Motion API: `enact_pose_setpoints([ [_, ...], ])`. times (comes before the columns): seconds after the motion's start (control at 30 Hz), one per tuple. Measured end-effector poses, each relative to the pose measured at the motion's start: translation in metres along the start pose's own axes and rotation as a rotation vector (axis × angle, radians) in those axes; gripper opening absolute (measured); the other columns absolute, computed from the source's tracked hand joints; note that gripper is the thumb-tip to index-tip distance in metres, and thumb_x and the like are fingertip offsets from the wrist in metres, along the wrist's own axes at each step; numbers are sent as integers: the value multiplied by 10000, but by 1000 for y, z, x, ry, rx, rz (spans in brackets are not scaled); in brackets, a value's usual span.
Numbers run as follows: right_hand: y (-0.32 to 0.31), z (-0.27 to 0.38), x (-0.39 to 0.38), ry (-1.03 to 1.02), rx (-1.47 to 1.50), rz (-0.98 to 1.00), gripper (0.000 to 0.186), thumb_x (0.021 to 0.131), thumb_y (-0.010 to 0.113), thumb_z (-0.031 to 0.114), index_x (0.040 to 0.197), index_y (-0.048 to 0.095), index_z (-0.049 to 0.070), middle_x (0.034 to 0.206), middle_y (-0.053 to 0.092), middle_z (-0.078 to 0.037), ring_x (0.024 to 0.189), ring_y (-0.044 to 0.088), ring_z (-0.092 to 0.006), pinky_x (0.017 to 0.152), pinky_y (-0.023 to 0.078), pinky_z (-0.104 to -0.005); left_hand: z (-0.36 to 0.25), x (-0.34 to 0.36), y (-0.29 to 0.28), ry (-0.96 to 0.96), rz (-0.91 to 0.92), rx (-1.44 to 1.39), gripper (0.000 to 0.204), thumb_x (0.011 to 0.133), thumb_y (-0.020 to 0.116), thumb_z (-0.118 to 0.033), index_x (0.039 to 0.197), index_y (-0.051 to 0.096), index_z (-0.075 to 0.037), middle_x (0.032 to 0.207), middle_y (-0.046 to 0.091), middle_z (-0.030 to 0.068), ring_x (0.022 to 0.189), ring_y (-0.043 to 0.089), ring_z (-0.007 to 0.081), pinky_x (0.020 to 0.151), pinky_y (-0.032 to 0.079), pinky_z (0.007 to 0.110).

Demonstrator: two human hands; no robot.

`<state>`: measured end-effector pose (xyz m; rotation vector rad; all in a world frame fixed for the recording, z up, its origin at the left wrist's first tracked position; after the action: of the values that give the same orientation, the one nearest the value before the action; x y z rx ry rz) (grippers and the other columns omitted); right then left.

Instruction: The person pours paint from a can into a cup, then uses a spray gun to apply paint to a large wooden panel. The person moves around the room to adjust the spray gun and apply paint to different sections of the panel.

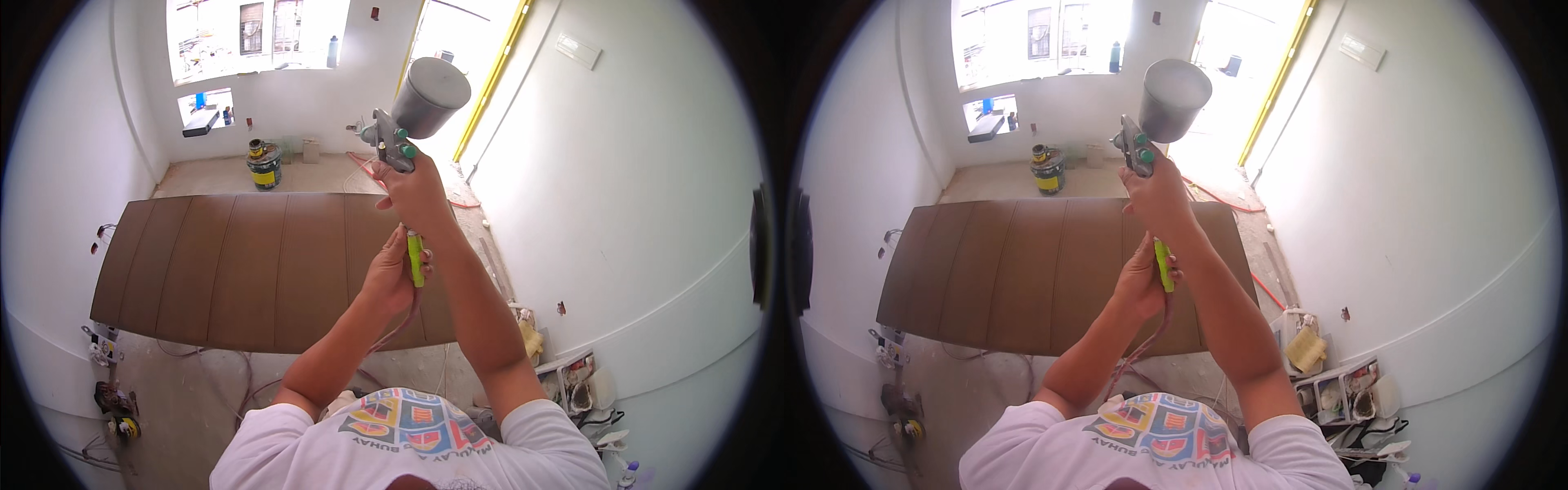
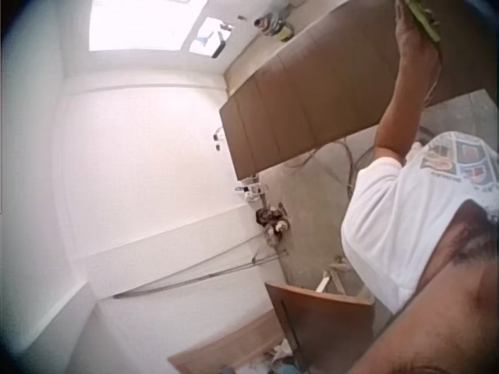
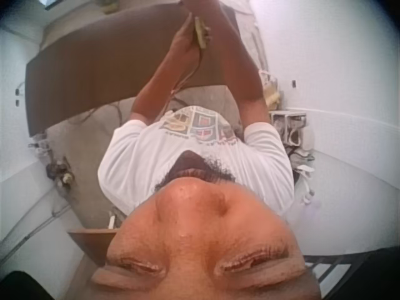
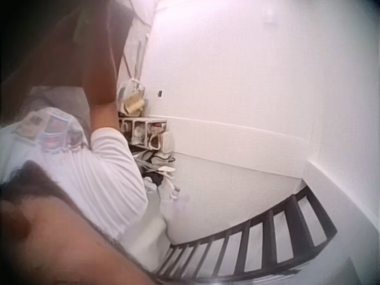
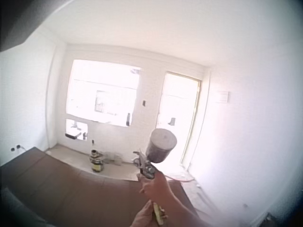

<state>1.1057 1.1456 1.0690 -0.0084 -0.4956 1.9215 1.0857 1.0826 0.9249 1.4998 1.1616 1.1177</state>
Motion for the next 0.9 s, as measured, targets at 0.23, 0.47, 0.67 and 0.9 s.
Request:
enact_pose_setpoints([
  [0.23,-14,-20,-20,-31,87,-142,342,962,705,217,1124,625,-74,908,679,-92,660,653,-156,537,598,-296,24,-3,-13,-76,0,-70,201,1033,610,-320,1181,611,-183,1039,633,-19,842,604,174,700,507,334],
  [0.47,-27,-23,-38,90,-4,-92,324,964,696,187,1152,618,-66,1001,679,-107,827,683,-164,577,632,-295,42,-10,-24,-122,25,-91,191,1035,607,-315,1173,609,-183,1037,634,-13,841,605,180,703,508,338],
  [0.67,-38,-28,-40,11,76,-156,306,973,680,170,1163,611,-61,949,683,-100,835,680,-158,559,619,-290,50,-6,-9,-167,44,-80,199,1030,612,-321,1179,603,-188,1043,625,-17,832,603,172,697,506,330],
  [0.9,-43,-28,-51,45,23,-157,329,972,684,173,1191,601,-58,952,687,-106,807,678,-161,555,619,-290,61,-12,-10,-181,1,-44,304,993,664,-374,1198,607,-157,957,615,-7,819,571,112,685,494,282],
])
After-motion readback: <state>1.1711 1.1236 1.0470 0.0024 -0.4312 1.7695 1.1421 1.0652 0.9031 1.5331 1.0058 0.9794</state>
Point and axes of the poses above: each hand's wrist, its own x-axis towards the middle knuckle, its own y-axis out of the palm, z = x × y, the point moved 2 cm from there along x, towards the middle knuckle
